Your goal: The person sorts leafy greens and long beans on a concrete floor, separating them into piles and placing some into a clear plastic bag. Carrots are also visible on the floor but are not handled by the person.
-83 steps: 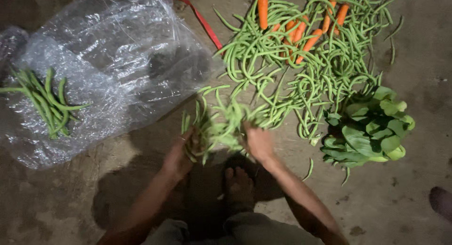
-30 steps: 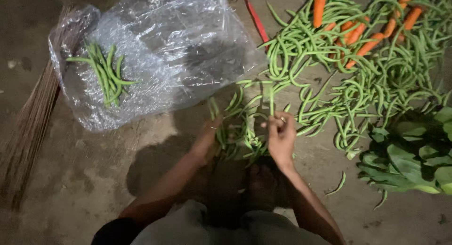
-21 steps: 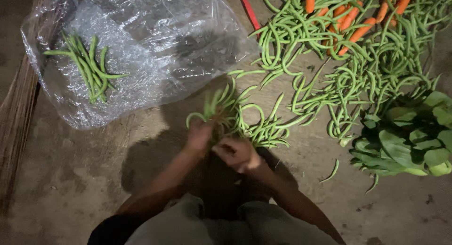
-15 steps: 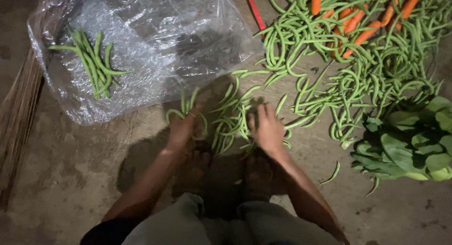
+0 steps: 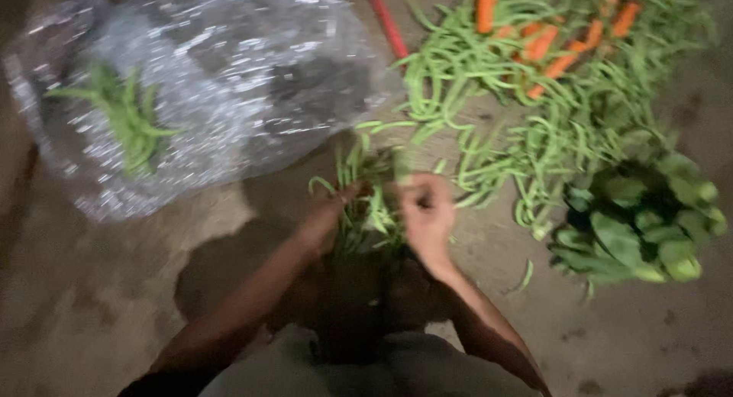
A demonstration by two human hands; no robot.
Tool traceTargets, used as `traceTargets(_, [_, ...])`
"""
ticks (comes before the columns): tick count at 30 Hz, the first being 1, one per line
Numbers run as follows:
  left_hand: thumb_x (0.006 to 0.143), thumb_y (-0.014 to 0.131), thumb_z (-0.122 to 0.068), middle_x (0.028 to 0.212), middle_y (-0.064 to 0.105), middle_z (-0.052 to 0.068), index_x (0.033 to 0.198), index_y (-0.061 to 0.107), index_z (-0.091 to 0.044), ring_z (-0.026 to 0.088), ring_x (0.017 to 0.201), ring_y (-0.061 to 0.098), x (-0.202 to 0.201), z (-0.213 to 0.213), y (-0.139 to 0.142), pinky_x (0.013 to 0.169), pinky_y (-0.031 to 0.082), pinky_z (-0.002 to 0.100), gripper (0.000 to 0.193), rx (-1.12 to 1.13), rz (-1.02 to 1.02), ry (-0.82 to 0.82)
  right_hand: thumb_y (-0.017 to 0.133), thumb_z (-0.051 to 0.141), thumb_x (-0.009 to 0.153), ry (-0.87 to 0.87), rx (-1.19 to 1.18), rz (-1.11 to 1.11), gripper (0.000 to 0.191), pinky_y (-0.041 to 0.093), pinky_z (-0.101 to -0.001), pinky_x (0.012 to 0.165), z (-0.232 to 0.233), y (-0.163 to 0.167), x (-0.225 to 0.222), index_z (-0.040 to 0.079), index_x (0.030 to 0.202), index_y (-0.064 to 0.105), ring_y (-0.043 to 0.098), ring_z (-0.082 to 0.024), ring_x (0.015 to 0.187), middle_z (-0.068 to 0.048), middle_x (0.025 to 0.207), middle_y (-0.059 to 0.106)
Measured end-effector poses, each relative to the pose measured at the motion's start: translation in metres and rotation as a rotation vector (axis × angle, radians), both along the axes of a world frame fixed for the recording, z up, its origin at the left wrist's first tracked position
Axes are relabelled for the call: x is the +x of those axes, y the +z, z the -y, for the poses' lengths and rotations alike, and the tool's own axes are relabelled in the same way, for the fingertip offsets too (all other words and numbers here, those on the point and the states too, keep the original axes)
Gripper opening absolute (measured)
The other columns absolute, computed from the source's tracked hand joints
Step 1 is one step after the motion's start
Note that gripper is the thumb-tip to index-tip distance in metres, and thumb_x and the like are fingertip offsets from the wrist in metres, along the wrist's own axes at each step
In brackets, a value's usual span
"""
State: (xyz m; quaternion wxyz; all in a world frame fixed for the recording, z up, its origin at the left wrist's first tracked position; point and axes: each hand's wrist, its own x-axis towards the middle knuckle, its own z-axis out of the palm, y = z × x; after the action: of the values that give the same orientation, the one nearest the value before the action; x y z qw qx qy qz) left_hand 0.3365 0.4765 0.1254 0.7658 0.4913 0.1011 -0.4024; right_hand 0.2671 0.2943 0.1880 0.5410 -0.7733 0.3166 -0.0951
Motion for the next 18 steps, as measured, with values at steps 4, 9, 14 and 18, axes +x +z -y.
traceTargets(4, [0.102,0.061,-0.026,0.096,0.067,0.0,0.119,0.063,-0.007,0.012,0.085,0.064,0.029,0.025,0.049,0.069,0.053,0.029,0.026,-0.096,-0.046,0.113,0.07,0.006,0.092,0.629,-0.308,0.395,0.023,0.055,-0.0379,0.084,-0.028,0.023,0.018,0.001,0.114,0.065,0.062,-0.03,0.109,-0.024,0.12,0.062])
traceTargets(9, [0.102,0.062,-0.026,0.078,0.064,0.003,0.103,0.064,-0.006,0.015,0.068,0.061,0.075,0.029,0.09,0.061,0.052,0.033,0.02,0.02,-0.08,0.162,0.072,0.026,0.095,0.081,-0.335,-0.135,0.031,0.055,-0.0449,0.067,0.006,0.015,0.013,0.005,0.112,0.058,0.071,-0.035,0.076,-0.017,0.09,0.071])
traceTargets(14, [0.1,0.067,-0.02,0.076,0.058,0.002,0.093,0.06,-0.005,0.016,0.057,0.058,0.134,0.039,0.116,0.06,0.061,0.036,0.018,0.06,0.332,-0.006,0.073,0.042,0.091,0.275,-0.643,-0.492,0.048,0.051,-0.0567,0.066,0.064,-0.034,-0.006,0.003,0.116,0.058,0.068,-0.048,0.079,-0.024,0.085,0.071])
traceTargets(18, [0.097,0.067,-0.024,0.073,0.064,0.009,0.095,0.068,-0.005,0.015,0.056,0.06,0.131,0.049,0.094,0.053,0.05,0.033,0.02,0.291,0.273,-0.044,0.075,0.031,0.084,0.134,-0.454,-0.31,0.033,0.054,-0.0482,0.067,0.083,-0.05,-0.011,0.003,0.098,0.065,0.071,-0.039,0.076,-0.019,0.083,0.073])
